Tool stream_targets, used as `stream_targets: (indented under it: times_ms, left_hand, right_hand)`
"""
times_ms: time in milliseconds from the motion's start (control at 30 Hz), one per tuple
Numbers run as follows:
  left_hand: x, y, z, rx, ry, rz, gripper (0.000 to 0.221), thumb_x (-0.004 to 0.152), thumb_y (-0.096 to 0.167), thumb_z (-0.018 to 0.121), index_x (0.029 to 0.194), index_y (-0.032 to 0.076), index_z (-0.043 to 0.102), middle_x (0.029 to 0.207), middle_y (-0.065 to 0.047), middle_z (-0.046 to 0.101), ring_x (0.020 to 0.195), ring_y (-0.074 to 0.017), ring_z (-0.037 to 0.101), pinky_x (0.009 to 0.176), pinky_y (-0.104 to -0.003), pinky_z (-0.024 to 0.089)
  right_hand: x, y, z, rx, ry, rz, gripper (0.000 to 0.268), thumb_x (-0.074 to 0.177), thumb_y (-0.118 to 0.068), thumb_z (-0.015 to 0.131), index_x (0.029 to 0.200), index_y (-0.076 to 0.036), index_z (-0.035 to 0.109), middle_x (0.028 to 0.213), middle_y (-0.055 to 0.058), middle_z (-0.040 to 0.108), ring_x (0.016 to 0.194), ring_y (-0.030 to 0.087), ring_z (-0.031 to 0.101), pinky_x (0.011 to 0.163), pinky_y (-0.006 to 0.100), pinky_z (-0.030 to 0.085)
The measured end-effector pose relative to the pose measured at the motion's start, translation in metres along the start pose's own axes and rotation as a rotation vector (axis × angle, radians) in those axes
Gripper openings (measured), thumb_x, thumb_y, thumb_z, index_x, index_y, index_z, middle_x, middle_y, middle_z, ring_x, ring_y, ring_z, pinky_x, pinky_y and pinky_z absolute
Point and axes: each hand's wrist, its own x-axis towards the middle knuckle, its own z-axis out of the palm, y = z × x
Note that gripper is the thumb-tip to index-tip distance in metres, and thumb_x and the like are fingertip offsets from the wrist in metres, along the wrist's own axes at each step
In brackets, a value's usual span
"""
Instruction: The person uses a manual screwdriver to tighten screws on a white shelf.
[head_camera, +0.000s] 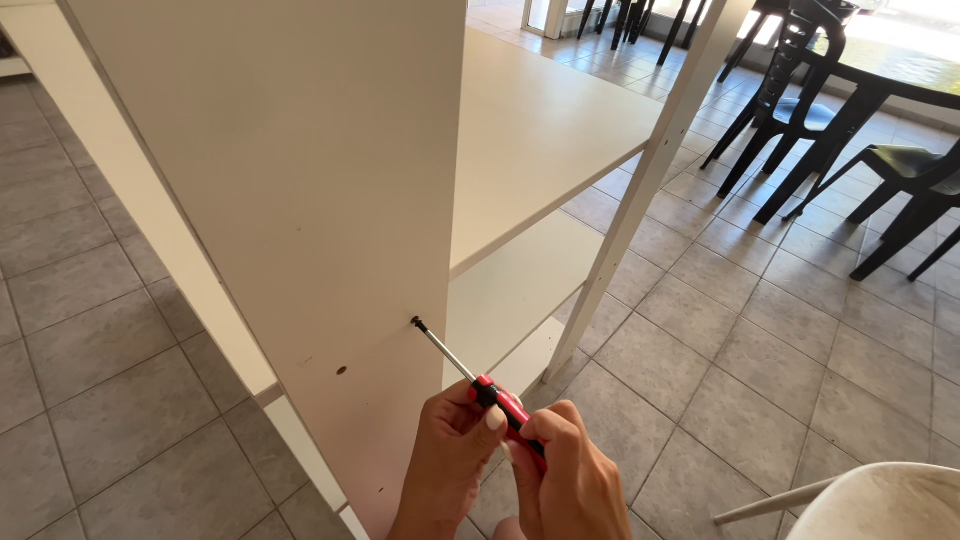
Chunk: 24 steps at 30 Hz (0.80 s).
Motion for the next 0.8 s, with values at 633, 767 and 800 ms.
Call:
stream_targets:
  times_ms: [633,767,800]
  left_hand:
    - [0.027,-0.045,0.013,-0.425,-0.401,0.385,0.038,0.092,0.047,0.079,0.102,0.012,0.067,0.091,-0.001,0.061,0.086,-0.0156,0.053,0.083,-0.035,0.042]
    - [0.017,-0.032,0.011,-0.381,-0.393,0.288,0.037,0.096,0.040,0.077,0.110,0.008,0.066,0.100,-0.007,0.062,0.095,-0.0208,0.054,0.089,-0.038,0.045]
    - [0.013,-0.027,0.010,-0.412,-0.375,0.175,0.038,0.096,0.035,0.077,0.116,0.005,0.065,0.107,-0.009,0.060,0.102,-0.0224,0.054,0.095,-0.039,0.046]
  right_hand:
    - [-0.005,-0.013,-0.012,0.135,-0.019,0.310,0.050,0.092,-0.067,0.037,0.112,-0.025,0.054,0.116,0.006,0.085,0.061,0.020,0.088,0.047,0.031,0.061]
    - [-0.011,-0.001,0.001,0.174,0.037,0.321,0.029,0.095,-0.040,0.053,0.115,-0.018,0.051,0.097,-0.002,0.081,0.042,0.016,0.066,0.043,0.032,0.053]
    - [-0.010,0.001,0.001,0.196,0.042,0.295,0.027,0.096,-0.034,0.054,0.115,-0.015,0.051,0.099,-0.001,0.075,0.042,0.015,0.062,0.043,0.032,0.051]
